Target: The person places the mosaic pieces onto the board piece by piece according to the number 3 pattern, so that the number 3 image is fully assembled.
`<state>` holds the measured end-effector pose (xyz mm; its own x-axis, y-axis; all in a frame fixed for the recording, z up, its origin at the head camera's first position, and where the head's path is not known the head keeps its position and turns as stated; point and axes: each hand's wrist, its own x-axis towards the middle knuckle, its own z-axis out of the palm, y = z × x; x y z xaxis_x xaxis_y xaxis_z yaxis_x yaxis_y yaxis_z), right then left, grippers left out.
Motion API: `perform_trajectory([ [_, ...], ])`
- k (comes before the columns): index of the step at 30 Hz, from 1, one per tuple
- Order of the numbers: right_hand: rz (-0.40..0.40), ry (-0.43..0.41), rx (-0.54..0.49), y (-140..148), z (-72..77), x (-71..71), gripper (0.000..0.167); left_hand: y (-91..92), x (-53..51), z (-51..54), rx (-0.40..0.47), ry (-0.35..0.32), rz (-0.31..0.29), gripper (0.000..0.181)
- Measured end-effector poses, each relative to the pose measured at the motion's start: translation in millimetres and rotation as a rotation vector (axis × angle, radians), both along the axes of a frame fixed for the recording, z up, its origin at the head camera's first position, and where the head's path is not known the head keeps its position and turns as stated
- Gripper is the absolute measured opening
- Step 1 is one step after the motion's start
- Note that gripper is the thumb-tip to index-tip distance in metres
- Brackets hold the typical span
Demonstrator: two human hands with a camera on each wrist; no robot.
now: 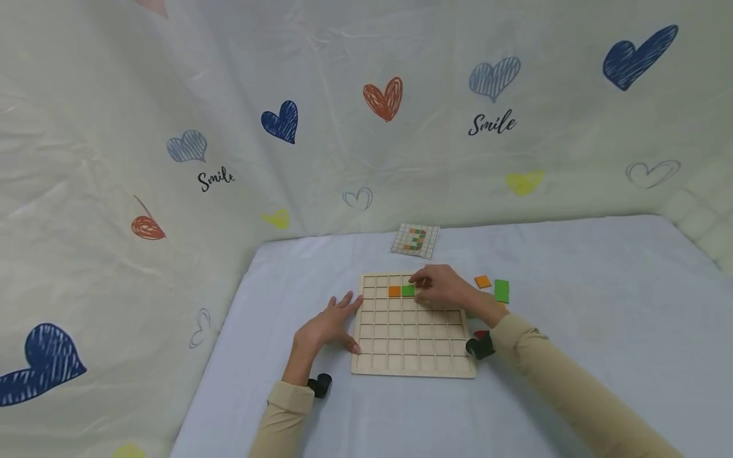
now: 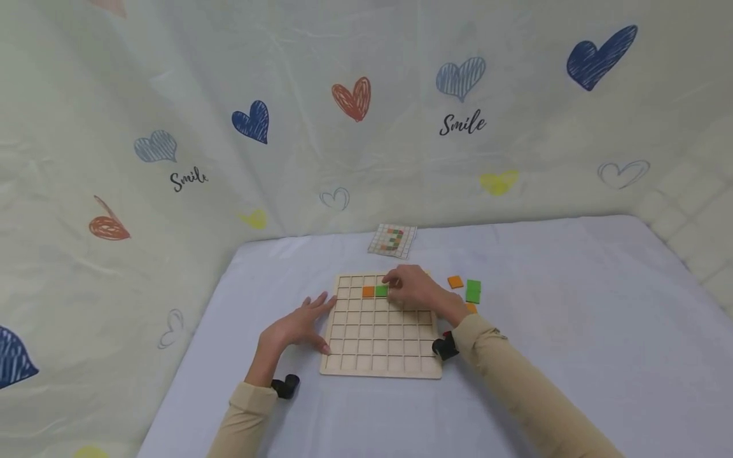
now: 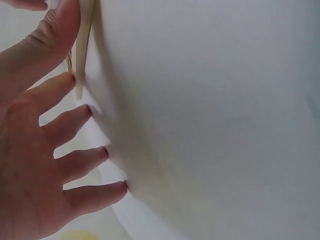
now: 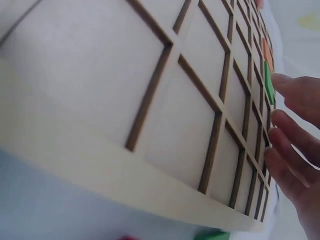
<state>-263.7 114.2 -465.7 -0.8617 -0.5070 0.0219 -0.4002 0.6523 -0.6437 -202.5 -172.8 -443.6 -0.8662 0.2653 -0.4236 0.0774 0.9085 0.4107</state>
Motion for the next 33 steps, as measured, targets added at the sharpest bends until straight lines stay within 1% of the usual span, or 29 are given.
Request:
perform_trajectory([
  [5, -0.026, 0.017, -0.020, 19, 3.9, 8.3, 0.031, 4.5, -0.8, 1.2, -0.007, 0.004, -0.019, 0.115],
  [9, -0.055, 0.027, -0.017, 36, 10.5, 15.0, 0.029, 7.3, -0.9, 1.8, -0.007, 0.003, -0.019, 0.114],
  [12, -0.079, 0.020, -0.012, 49, 13.3, 18.4, 0.027, 8.4, -0.9, 1.0, -0.004, 0.000, -0.016, 0.115],
  [19, -0.133, 0.009, 0.022, 75, 11.6, 24.8, 0.024, 7.7, -0.4, -1.6, -0.009, 0.003, -0.022, 0.115],
  [25, -0.174, 0.012, 0.058, 97, 8.3, 34.0, 0.022, 7.7, -1.2, -1.3, 0.002, 0.004, -0.026, 0.115],
  [30, -0.188, 0.015, 0.075, 110, 6.2, 38.8, 0.020, 6.8, -0.7, -0.5, -0.007, 0.009, -0.030, 0.114],
  [33, -0.174, 0.009, 0.065, 115, 7.2, 42.5, 0.019, 5.9, -0.9, 1.3, -0.005, 0.012, -0.034, 0.114],
])
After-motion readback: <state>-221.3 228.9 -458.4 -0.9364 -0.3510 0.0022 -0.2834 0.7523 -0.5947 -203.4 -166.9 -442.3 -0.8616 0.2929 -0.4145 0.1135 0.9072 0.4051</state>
